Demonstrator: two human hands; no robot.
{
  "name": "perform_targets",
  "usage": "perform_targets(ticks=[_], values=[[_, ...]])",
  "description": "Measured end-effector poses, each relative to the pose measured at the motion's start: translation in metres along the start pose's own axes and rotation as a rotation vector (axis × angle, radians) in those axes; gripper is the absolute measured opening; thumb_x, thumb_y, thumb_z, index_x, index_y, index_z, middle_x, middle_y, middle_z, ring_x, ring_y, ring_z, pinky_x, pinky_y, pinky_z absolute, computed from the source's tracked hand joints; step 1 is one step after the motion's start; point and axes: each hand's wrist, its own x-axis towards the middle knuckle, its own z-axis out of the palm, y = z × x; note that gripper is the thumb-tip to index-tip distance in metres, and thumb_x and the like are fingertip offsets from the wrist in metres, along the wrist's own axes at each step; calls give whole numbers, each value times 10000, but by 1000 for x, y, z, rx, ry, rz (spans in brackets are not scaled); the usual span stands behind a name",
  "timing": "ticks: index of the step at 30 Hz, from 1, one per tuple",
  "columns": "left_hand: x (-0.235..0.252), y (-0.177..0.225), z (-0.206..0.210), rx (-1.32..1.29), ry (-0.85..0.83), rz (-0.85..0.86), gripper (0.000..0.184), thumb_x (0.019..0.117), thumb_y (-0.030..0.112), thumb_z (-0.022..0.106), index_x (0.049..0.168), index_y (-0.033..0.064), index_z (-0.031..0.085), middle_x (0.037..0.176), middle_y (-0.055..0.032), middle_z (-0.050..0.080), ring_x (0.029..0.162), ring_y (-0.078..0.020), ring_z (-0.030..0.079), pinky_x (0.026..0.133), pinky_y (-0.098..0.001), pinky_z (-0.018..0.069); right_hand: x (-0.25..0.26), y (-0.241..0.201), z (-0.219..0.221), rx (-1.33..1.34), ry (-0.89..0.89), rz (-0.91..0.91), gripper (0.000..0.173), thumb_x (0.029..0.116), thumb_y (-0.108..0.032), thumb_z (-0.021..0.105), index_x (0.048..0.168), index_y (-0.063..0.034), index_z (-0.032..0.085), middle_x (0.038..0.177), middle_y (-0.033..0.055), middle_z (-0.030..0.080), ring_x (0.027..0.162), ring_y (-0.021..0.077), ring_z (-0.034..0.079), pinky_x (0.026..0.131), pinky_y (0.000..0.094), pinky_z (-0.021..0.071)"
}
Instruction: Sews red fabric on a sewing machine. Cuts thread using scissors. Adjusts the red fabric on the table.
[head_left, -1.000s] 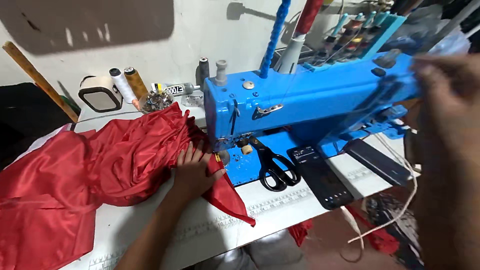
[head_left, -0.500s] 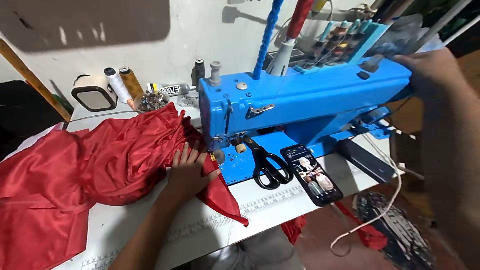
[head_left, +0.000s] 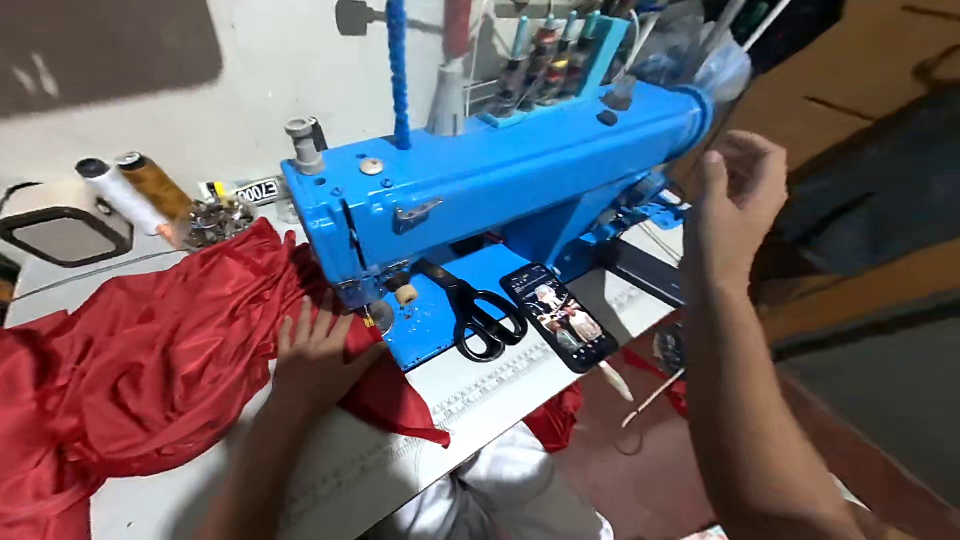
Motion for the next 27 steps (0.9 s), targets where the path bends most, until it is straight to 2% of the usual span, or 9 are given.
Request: perform_targets(ticks=[2,4,6,8,12,14,21,24,27], values=[[0,0,-3,0,-24,-5,837,963,723,402,1368,29,635,1531,-276,467,1460,-538,337,1134,-749,239,-42,-24,5,-79,-141,-98,435,1093,-242,442,1399,65,486,1374,225,569,1233,224,592,1034,368,499],[2,0,-6,12,-59,-5,842,962,719,401,1383,24,622,1522,-289,470,1461,-541,333,1134,-754,233,-90,-44,20,-114,-367,-265,361,1048,-181,514,1289,69,613,1284,244,641,1197,326,626,1019,488,513],[3,1,-10,18,-97,-11,837,966,713,408,1381,18,620,1507,-301,480,1455,-550,335,1127,-763,233,-133,-54,41,-115,-616,-412,376,1050,-282,515,1291,-53,690,1336,155,661,1288,334,597,1080,536,474],[5,1,-12,21,-139,-31,837,967,714,411,1395,23,609,1512,-303,471,1460,-550,322,1137,-761,217,-164,-58,59,-103,-725,-492,374,1069,-302,478,1314,-117,691,1432,117,621,1372,344,544,1126,544,440],[9,2,-17,19,-192,-67,813,961,703,432,1433,58,580,1542,-273,448,1486,-529,284,1157,-742,184,-185,-61,83,-114,-707,-473,374,1003,-85,530,1346,-98,677,1458,144,599,1375,368,545,1131,569,429],[10,-1,-17,8,-174,-54,796,959,694,441,1409,56,599,1528,-270,466,1479,-532,295,1150,-748,194,-185,-64,92,-115,-683,-434,396,974,-20,533,1335,-79,684,1445,141,612,1362,360,561,1129,572,430],[13,-7,-12,-8,-137,-34,792,967,703,405,1312,37,660,1463,-259,537,1466,-525,322,1151,-739,199,-172,-62,124,-120,-634,-376,401,974,-14,527,1335,-85,687,1443,121,617,1382,323,547,1147,559,416],[6,-10,-2,5,51,52,745,990,645,449,1174,-32,698,1363,-284,607,1393,-527,441,1126,-723,288,-170,-61,131,-144,-621,-410,427,955,-6,527,1346,-84,678,1462,112,603,1403,310,526,1161,568,396],[1,-3,-1,0,123,101,608,1013,509,491,1212,-29,696,1402,-240,603,1385,-458,490,1134,-662,345,-171,-62,128,-143,-639,-483,409,978,-55,508,1352,-81,672,1462,105,605,1419,342,503,1150,600,387]])
